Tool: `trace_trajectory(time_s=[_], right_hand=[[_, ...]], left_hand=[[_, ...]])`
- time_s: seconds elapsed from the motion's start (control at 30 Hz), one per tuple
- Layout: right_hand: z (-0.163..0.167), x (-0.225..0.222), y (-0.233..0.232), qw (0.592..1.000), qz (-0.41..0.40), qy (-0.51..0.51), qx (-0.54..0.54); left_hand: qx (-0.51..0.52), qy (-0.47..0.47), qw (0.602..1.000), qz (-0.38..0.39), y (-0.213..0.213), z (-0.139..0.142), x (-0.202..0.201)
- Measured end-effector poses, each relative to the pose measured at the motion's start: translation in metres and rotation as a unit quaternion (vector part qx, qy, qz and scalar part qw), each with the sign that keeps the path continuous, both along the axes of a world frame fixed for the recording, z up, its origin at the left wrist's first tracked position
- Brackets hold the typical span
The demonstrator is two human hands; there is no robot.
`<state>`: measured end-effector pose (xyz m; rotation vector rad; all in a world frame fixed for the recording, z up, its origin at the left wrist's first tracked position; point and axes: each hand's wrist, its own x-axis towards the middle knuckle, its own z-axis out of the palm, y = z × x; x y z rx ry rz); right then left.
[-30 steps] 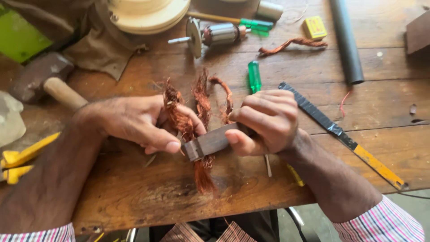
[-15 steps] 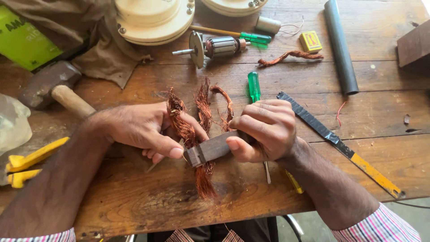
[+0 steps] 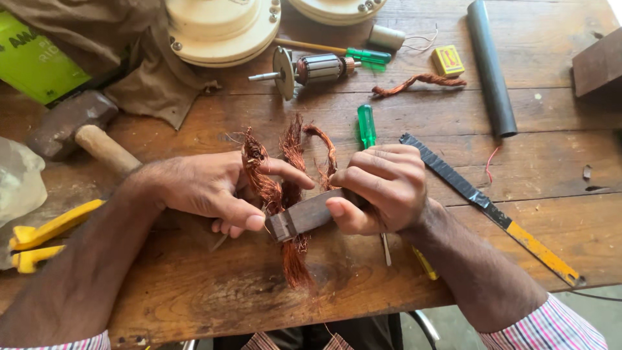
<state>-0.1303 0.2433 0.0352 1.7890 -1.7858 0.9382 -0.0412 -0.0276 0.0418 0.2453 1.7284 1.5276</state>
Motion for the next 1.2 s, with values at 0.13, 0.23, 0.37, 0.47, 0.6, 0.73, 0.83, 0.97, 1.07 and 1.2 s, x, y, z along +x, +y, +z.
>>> trace_trajectory(time_s=[0.13,0.23,0.37,0.47,0.6,0.73,0.83,0.97,1.07,1.2], right_hand=[[-0.001,-0.001,0.001,1.000,0.003,0.000,0.009],[-0.001,-0.001,0.000,1.000,0.003,0.003,-0.003],[-0.002,-0.002,0.000,1.000,0.006,0.002,-0.005],[-0.002,-0.001,0.001,1.000,0.003,0.000,-0.001],[-0.001,-0.001,0.001,1.000,0.003,0.007,-0.006],[0.001,-0.001,0.000,1.000,0.007,0.006,-0.008],[0.001,-0.001,0.000,1.000,0.009,0.012,-0.006],[0.000,-0.002,0.000,0.999,0.009,0.029,-0.012],[-0.001,-0.001,0.001,0.999,0.003,0.036,-0.005],[-0.007,0.001,0.001,0.999,-0.018,0.038,-0.029]], left_hand=[[0.038,0.029,0.999,-0.003,-0.003,-0.006,0.001],[0.049,0.072,0.996,-0.015,-0.007,-0.009,0.000],[0.022,0.125,0.991,-0.031,-0.008,-0.012,0.000],[-0.014,0.148,0.988,-0.044,-0.007,-0.014,-0.003],[-0.022,0.145,0.988,-0.047,-0.006,-0.014,-0.005],[-0.003,0.200,0.978,-0.064,-0.006,-0.011,-0.005],[-0.036,0.193,0.978,-0.066,-0.007,-0.010,-0.003],[-0.054,0.135,0.988,-0.054,-0.010,-0.012,-0.002],[-0.041,0.095,0.994,-0.034,-0.011,-0.015,-0.001],[-0.087,0.081,0.993,0.005,-0.013,-0.017,0.002]])
